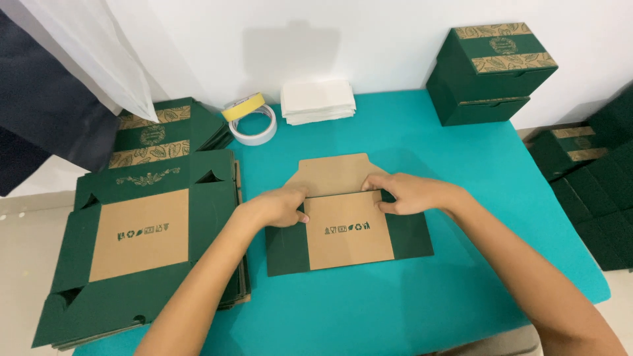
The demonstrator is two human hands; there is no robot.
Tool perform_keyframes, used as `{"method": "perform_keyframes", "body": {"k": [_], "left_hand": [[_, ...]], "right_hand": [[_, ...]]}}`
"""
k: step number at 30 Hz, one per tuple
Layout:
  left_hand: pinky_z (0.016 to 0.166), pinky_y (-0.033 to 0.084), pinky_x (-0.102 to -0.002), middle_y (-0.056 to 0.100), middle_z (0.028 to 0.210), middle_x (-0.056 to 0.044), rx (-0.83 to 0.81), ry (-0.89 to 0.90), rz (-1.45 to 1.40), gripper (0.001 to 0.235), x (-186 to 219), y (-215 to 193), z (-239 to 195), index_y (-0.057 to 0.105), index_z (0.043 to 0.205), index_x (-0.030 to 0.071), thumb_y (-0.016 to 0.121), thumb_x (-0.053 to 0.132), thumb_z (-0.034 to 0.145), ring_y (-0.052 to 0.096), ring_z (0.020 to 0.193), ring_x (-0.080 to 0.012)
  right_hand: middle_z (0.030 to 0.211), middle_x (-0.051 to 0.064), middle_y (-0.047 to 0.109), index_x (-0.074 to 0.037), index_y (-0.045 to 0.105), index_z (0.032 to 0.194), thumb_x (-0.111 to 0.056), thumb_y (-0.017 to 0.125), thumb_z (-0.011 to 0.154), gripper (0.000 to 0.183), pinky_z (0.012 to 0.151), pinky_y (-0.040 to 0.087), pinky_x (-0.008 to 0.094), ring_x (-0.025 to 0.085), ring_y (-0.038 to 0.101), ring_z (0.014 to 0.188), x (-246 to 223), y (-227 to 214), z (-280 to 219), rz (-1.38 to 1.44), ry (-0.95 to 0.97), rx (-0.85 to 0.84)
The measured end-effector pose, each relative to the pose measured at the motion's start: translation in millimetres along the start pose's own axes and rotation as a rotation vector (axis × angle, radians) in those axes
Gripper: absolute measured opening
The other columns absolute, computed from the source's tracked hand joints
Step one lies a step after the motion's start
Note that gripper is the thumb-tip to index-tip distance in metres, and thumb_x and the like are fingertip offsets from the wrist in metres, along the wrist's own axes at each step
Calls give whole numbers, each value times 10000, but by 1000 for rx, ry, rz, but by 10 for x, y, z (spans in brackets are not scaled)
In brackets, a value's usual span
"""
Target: Assembling cardboard boxes by folding flat templates and tucking in flaps, then placing a paper insert inside.
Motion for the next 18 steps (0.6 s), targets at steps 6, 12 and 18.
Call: {"method": "perform_keyframes", "body": {"k": [6,12,18], "left_hand": [[981,481,-511,467,1335,-212,197,-84,246,540,-95,198,195,355,1366,-15,549,287,962,488,1262,-390],[1047,365,-674,363,1344,-296,590,-90,215,486,142,357,53,369,1359,-128,550,64,950,385,1316,-468],[1019,-23,-809,-120,1578,-378,385,-208,174,958,521,662,-134,-9,1529,-122,192,647,995,-121,1459,-533]], "right_hand": [[1143,133,557,-80,459,1186,-185,523,887,324,902,502,473,351,573,1082,-335,-31,-199,-258,-113,230],[1274,10,437,-156,468,1289,-225,438,870,425,1011,378,370,190,429,1203,-233,166,-222,-587,-190,560],[1566,64,299,-146,294,1529,-461,265,1047,576,1211,115,443,242,231,1471,-532,385,-333,-684,-317,543]]}}
Point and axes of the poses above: each hand's wrist, its own z-axis towards the middle knuckle, its own y-axis out of the palm, x = y × z, the point moved 10 cm from there along z, towards the middle knuckle
